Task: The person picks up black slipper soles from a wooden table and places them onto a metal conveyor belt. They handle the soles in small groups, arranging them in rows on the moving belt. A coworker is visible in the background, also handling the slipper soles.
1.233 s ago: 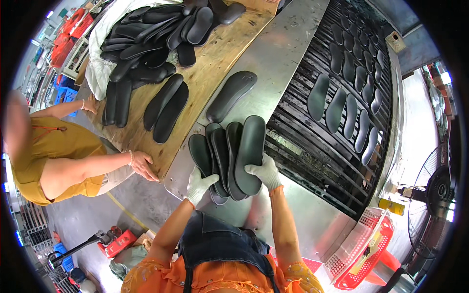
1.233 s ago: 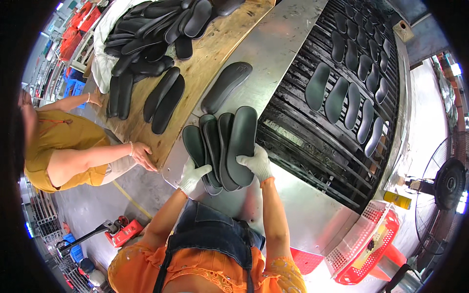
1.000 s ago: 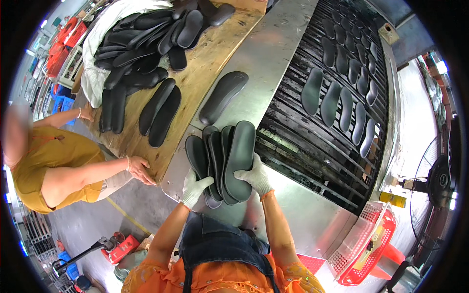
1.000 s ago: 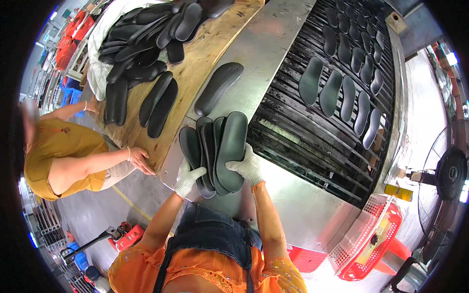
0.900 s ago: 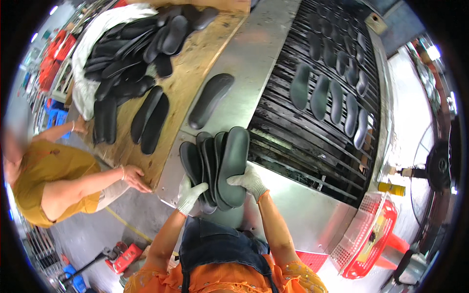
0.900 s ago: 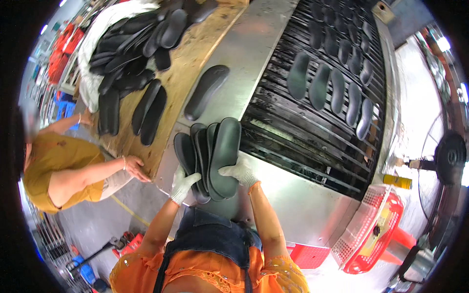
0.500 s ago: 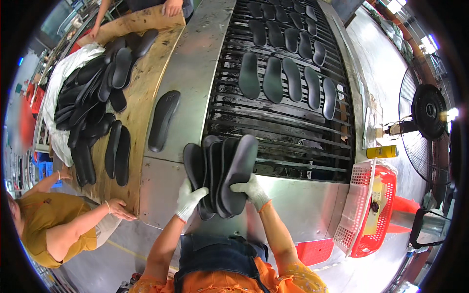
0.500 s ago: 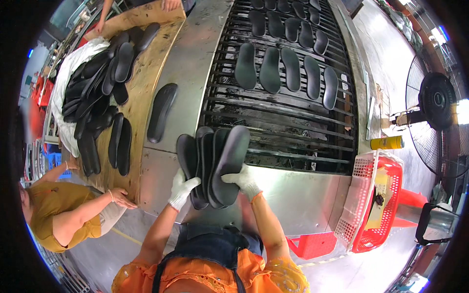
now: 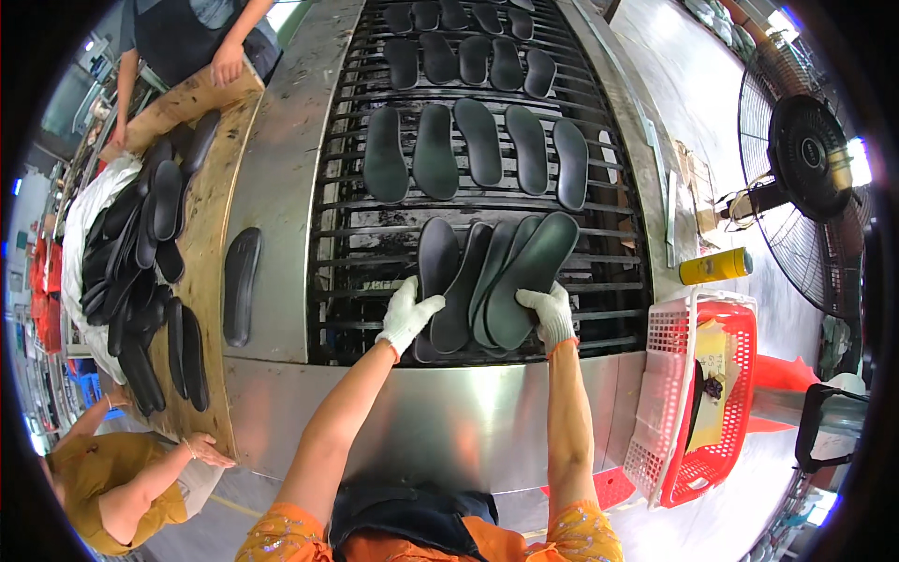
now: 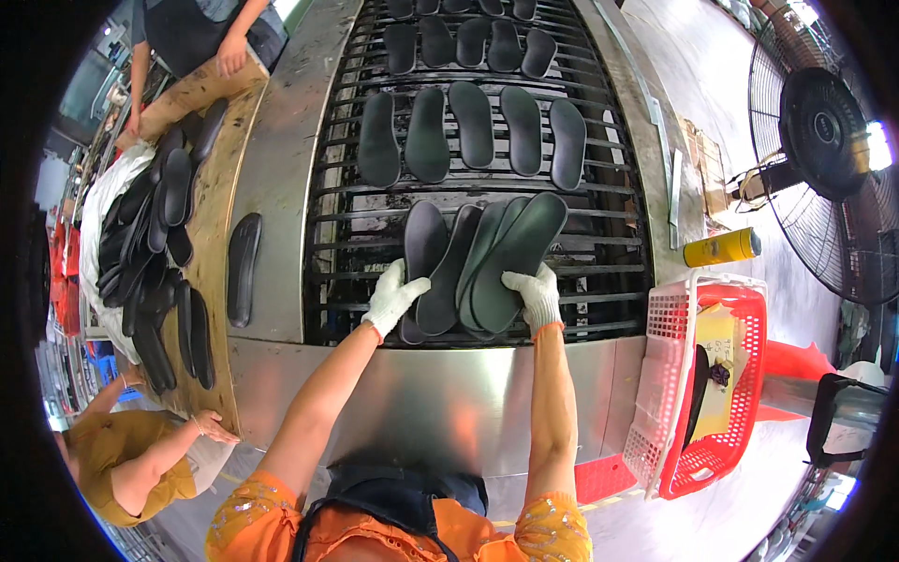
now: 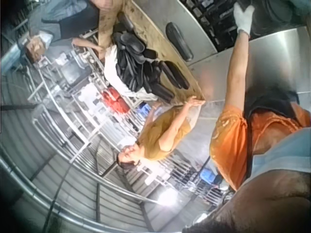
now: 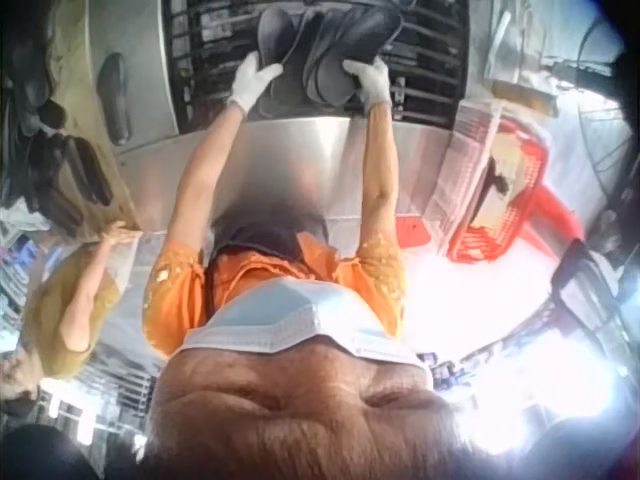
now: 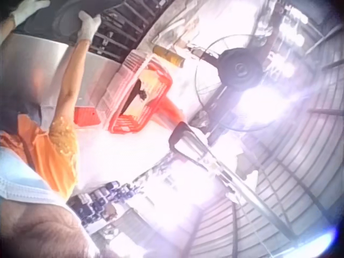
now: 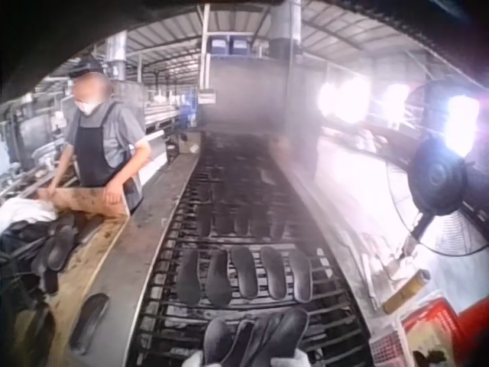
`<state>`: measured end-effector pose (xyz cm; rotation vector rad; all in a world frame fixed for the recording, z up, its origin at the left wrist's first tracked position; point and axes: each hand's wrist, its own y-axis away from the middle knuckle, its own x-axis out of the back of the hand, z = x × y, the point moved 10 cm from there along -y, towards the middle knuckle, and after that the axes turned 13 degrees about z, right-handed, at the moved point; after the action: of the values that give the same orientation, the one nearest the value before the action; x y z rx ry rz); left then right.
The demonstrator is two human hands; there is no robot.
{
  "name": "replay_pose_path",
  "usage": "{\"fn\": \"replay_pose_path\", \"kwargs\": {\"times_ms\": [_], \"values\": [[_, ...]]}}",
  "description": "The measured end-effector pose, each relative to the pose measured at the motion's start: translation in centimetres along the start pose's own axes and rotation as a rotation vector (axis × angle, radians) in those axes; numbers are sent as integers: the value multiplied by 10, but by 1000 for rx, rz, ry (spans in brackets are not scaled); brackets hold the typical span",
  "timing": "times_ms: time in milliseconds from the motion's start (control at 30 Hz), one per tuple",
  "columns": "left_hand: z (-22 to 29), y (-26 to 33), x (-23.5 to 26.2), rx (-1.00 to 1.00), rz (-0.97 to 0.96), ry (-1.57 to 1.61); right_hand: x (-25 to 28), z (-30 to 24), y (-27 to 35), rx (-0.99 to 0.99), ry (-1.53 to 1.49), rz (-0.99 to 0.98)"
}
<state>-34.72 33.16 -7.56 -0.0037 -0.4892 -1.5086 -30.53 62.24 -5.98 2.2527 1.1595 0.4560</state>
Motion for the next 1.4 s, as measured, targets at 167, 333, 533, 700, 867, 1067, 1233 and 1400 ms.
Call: {"fn": "replay_pose_path", "kwargs": {"times_ms": [167, 333, 533, 700, 867, 1067, 1233, 1400], "values": [[-7, -7, -1, 70, -20, 94, 52, 1, -44, 62, 17, 33], [-14, -14, 24, 98, 14, -7, 90, -11, -63, 192, 272, 121], [-18, -26, 35, 82, 50, 72, 118, -32, -68, 419, 683, 393], [-20, -32, 36, 86, 61, 86, 147, -27, -89, 408, 367, 365], [-19, -39, 38, 51, 63, 144, 192, -41, -115, 424, 554, 392], [-24, -41, 42, 89, 102, 165, 125, -99, -43, 892, 1072, 738], [-53, -51, 64, 1, 232, 29, -74, -81, 62, 1123, 927, 83], [-29, -37, 64, 57, 269, 105, -161, 20, 105, 1406, 1198, -157]]}}
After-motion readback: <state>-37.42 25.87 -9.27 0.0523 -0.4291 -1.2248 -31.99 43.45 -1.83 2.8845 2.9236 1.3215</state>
